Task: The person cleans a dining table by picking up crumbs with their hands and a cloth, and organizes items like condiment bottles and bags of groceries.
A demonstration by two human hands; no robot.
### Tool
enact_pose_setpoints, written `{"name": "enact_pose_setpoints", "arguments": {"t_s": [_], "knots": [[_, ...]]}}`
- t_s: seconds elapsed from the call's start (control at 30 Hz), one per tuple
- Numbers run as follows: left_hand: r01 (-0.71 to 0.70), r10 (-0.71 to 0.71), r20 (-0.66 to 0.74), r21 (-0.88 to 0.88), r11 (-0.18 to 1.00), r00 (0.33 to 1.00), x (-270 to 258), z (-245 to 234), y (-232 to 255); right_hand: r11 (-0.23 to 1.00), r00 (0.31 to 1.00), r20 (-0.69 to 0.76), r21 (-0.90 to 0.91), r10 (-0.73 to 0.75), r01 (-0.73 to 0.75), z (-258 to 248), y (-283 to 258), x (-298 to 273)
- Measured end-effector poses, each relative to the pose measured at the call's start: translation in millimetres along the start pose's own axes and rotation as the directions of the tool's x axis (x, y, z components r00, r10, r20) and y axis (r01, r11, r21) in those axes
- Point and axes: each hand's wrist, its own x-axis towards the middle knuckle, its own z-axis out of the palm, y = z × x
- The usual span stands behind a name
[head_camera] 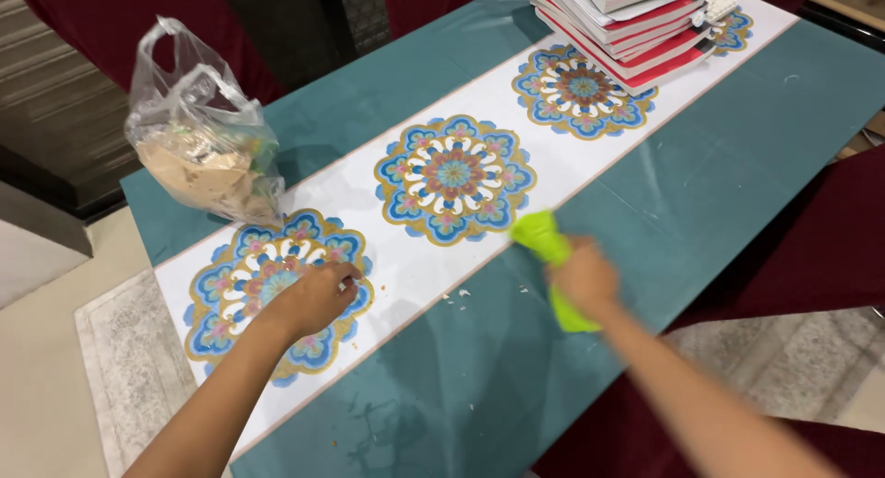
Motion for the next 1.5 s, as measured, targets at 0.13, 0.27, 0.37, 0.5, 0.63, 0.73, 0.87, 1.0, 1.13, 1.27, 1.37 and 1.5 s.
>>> {"name": "enact_pose_setpoints", "arguments": {"t_s": [0.13,0.27,0.37,0.5,0.63,0.73,0.87,1.0,1.13,1.27,1.37,1.5], "knots": [[0.029,-0.029,0.006,0.001,1.000,1.000,-3,24,0,0.950,0.955,0.071,-0.103,-0.289,0.295,54,-34,-53],[0.001,-0.001,0.005,-0.013,1.000,1.000,1,35,13,0.905,0.935,0.133,0.327,-0.329,0.272,76,-43,-46],[0.002,-0.002,-0.006,-0.041,0.999,1.000,-9,27,35,0.808,0.971,0.115,0.580,-0.207,0.104,47,-18,-10],[0.106,-0.108,-0.122,-0.025,0.994,0.987,-34,25,47,0.934,1.000,-0.023,0.357,-0.019,0.026,-39,36,32],[0.133,-0.148,-0.233,-0.082,0.988,0.961,-69,42,18,0.972,0.957,-0.190,-0.127,-0.218,0.196,-20,72,15],[0.143,-0.179,-0.347,-0.125,0.982,0.921,-100,51,-3,0.908,0.956,-0.166,-0.386,-0.243,0.164,11,45,1],[0.256,-0.303,-0.325,-0.180,0.950,0.896,-122,46,-15,0.908,0.902,0.099,0.050,-0.419,0.416,62,-48,-40],[0.318,-0.350,-0.240,-0.162,0.934,0.905,-138,36,-11,0.836,0.823,0.228,0.331,-0.520,0.437,143,-84,-33],[0.283,-0.322,-0.229,-0.188,0.941,0.919,-131,24,-12,0.840,0.846,0.478,0.538,-0.237,-0.069,129,-85,18],[0.149,-0.188,-0.285,-0.152,0.977,0.940,-96,29,-19,0.595,0.868,0.426,0.776,-0.253,-0.208,65,-52,61],[0.053,-0.103,-0.278,-0.183,0.982,0.955,-46,31,-22,0.599,0.958,0.118,0.798,-0.263,0.066,7,-25,81],[-0.128,0.092,-0.239,-0.140,0.982,0.967,36,32,-28,0.965,0.944,-0.214,-0.140,-0.249,0.223,6,40,107]]}}
